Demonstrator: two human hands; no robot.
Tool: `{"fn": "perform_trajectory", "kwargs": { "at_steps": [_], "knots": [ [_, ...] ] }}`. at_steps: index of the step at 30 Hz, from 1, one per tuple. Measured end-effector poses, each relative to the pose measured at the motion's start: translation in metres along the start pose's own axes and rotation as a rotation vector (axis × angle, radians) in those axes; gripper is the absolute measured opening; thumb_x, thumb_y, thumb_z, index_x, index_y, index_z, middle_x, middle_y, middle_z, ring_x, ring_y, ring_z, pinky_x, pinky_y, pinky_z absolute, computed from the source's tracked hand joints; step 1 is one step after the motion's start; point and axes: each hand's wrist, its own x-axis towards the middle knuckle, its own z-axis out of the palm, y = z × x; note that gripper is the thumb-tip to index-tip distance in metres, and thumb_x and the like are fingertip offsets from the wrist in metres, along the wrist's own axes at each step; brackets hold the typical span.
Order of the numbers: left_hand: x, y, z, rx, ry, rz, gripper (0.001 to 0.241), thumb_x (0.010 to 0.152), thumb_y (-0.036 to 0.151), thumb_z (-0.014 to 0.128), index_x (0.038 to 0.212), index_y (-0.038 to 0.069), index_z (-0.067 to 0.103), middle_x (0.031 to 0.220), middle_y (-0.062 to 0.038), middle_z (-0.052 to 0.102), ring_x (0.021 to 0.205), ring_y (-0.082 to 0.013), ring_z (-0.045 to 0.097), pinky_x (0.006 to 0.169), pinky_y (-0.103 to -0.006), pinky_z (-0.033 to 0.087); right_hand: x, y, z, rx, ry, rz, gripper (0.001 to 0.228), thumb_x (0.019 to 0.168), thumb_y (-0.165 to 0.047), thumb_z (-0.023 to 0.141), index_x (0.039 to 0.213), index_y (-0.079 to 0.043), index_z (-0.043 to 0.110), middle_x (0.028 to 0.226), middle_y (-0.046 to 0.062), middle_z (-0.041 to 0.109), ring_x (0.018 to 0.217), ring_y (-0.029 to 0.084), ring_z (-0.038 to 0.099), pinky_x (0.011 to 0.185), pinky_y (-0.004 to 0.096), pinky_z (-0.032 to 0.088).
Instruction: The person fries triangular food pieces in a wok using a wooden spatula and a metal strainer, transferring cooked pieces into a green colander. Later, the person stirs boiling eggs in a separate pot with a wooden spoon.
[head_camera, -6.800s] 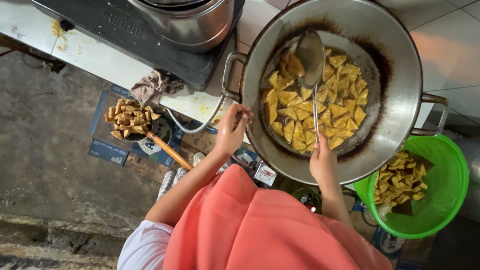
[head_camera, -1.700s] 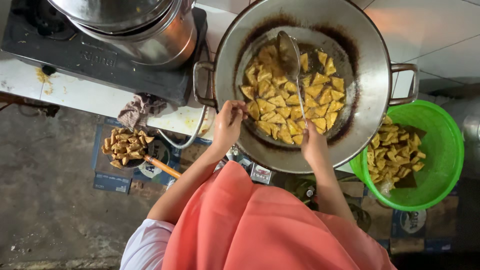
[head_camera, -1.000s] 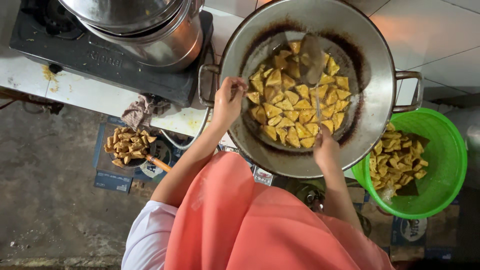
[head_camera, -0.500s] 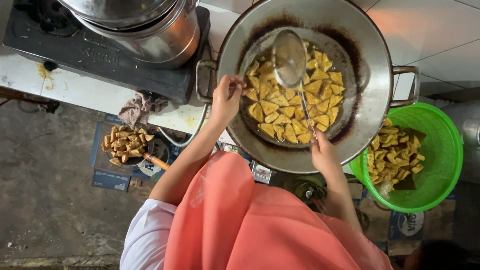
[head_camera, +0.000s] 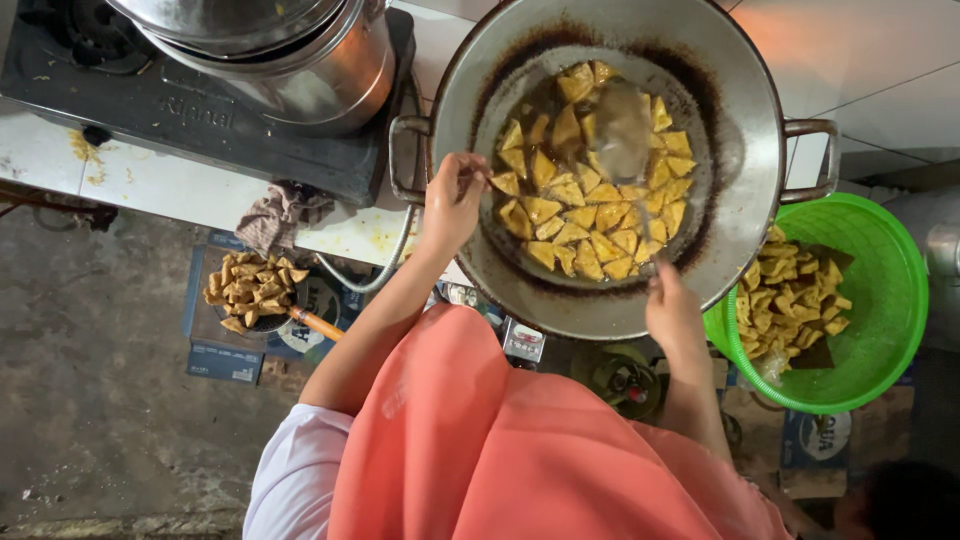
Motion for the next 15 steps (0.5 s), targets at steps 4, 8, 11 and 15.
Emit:
{"fn": "perform_trajectory", "kwargs": {
  "at_steps": [4,8,11,15],
  "knots": [
    [-0.005,0.001,0.001,0.045,-0.016,-0.035,0.01,0.103,-0.005,0.055,0.112,-0.002,0.056,0.098,-0.009,0.067,0.082,-0.0134,0.067,0.075,-0.0272,0.055,0.0,0.01,-0.007,-0.159,0.137,0.05,0.039,0.107,-0.017,0.048,0.146,-0.016,0.054,0.098,0.031,0.07,0.091,0.05,0.067,0.078,0.057,0.051],
    [-0.008,0.002,0.001,0.041,-0.018,-0.071,0.01,0.104,-0.004,0.054,0.113,-0.002,0.056,0.098,-0.008,0.067,0.083,-0.0129,0.068,0.075,-0.0272,0.056,0.008,0.039,0.002,-0.121,0.189,-0.04,0.04,0.101,-0.013,0.049,0.141,-0.012,0.055,0.103,0.027,0.071,0.096,0.05,0.066,0.081,0.057,0.051],
    [-0.008,0.003,0.0,0.054,-0.027,-0.061,0.01,0.104,-0.003,0.054,0.114,-0.002,0.055,0.099,-0.008,0.067,0.084,-0.0129,0.068,0.076,-0.0273,0.057,0.017,0.055,0.02,-0.124,0.146,-0.06,0.04,0.101,-0.013,0.051,0.14,-0.013,0.056,0.105,0.029,0.07,0.1,0.05,0.065,0.082,0.056,0.051],
    [-0.008,0.0,0.002,0.015,-0.011,-0.037,0.009,0.105,-0.004,0.054,0.113,-0.003,0.056,0.1,-0.008,0.067,0.084,-0.0134,0.067,0.076,-0.0273,0.057,0.022,0.058,0.043,0.062,0.146,-0.217,0.036,0.102,-0.011,0.051,0.136,-0.012,0.06,0.11,0.03,0.069,0.102,0.05,0.066,0.083,0.053,0.052]
  ]
}}
